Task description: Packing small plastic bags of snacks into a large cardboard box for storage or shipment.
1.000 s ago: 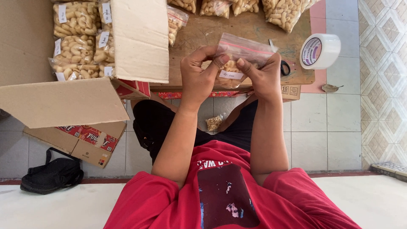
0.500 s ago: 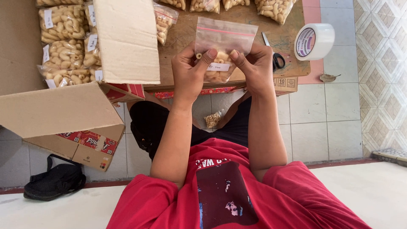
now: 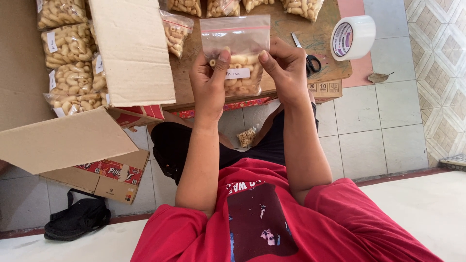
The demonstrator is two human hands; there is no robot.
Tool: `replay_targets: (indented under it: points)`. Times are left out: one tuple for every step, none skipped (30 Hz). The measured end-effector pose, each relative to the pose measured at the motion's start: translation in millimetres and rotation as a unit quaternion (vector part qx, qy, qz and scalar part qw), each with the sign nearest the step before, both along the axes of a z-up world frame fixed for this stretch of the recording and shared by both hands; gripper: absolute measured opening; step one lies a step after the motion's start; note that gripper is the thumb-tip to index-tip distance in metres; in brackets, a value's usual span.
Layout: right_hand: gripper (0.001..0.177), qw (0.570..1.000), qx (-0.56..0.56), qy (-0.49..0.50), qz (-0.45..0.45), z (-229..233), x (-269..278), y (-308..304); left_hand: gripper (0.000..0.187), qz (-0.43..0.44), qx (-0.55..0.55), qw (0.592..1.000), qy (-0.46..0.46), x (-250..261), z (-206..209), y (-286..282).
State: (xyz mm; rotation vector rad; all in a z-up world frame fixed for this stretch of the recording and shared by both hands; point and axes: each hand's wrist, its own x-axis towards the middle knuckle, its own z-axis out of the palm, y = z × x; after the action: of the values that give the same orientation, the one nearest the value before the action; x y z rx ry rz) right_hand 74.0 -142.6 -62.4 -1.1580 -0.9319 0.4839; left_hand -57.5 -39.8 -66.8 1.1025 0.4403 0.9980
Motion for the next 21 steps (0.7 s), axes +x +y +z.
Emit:
replay_targets:
  points:
    - [0.034,1.000,0.001,0.000,0.000,0.4,-0.4,-0.5,0.015,0.000,0.001,1.000,0.000,-0.9,2.1,0.3]
    - [0.028,1.000,-0.002,-0.011,-0.019,0.8,-0.7,-1.0,0.015,-0.005,0.018,1.000,0.012,-1.9,4.2,0.7]
    - [0.023,0.999,-0.005,-0.022,-0.038,1.0,-1.0,-1.3,0.014,-0.010,0.035,0.999,0.024,-2.9,6.0,1.1]
    - [0.023,0.999,-0.006,-0.021,-0.038,-0.1,0.2,-0.5,0.014,-0.010,0.034,0.999,0.025,-3.2,5.2,0.6]
    - [0.028,0.996,-0.002,-0.045,-0.071,-1.3,1.5,0.2,0.021,-0.039,0.016,0.999,0.027,-3.4,4.2,0.2]
    - [0.034,0.992,0.002,-0.070,-0.104,-2.1,3.4,1.5,0.028,-0.068,0.000,0.997,0.027,-2.8,3.6,0.4]
    - [0.034,0.992,0.002,-0.070,-0.105,-2.1,2.7,1.3,0.028,-0.069,0.000,0.997,0.027,-5.1,5.2,-0.3]
    - [0.033,0.991,0.007,-0.074,-0.114,-1.6,2.8,1.0,0.036,-0.104,0.010,0.994,0.034,-6.7,7.0,-0.9]
    - [0.033,0.989,0.011,-0.079,-0.124,-1.1,2.7,0.8,0.049,-0.139,0.021,0.989,0.041,-8.3,8.8,-1.5]
    - [0.033,0.989,0.010,-0.079,-0.124,0.8,2.5,0.7,0.049,-0.139,0.020,0.989,0.041,-8.1,7.5,-1.1]
    - [0.032,0.989,0.006,-0.085,-0.122,2.5,2.0,0.7,0.049,-0.135,0.036,0.989,0.051,-8.2,6.2,-0.6]
    - [0.033,0.989,0.001,-0.091,-0.120,4.2,1.6,0.6,0.050,-0.131,0.053,0.988,0.060,-8.3,4.7,-0.3]
    - [0.033,0.989,0.000,-0.091,-0.119,4.3,0.8,1.4,0.050,-0.131,0.052,0.988,0.060,-7.7,6.8,-0.4]
    - [0.022,0.989,-0.004,-0.090,-0.119,4.5,-0.3,2.2,0.049,-0.129,0.051,0.989,0.051,-7.6,8.9,-0.5]
    - [0.014,0.989,-0.009,-0.089,-0.119,4.7,-1.5,3.1,0.049,-0.127,0.050,0.990,0.043,-7.4,11.1,-0.5]
    - [0.014,0.989,-0.008,-0.090,-0.119,9.8,-5.8,2.9,0.049,-0.126,0.051,0.990,0.042,-8.4,13.2,-0.3]
    - [0.018,0.968,-0.013,-0.148,-0.202,14.9,-10.1,2.6,0.050,-0.125,0.061,0.988,0.060,-9.3,15.3,-0.1]
    - [0.033,0.937,-0.017,-0.203,-0.282,19.7,-15.0,1.8,0.052,-0.124,0.071,0.987,0.079,-10.8,17.3,-0.2]
    - [0.033,0.938,-0.017,-0.203,-0.282,33.1,-17.4,-0.3,0.052,-0.124,0.071,0.987,0.079,-11.5,17.9,-0.7]
    - [0.020,0.920,0.024,-0.288,-0.266,46.4,-19.8,-2.6,0.062,-0.131,0.074,0.983,0.103,-12.1,18.2,-1.3]
    - [0.015,0.893,0.066,-0.370,-0.247,59.4,-22.1,-5.1,0.072,-0.137,0.077,0.979,0.127,-12.7,18.4,-2.0]
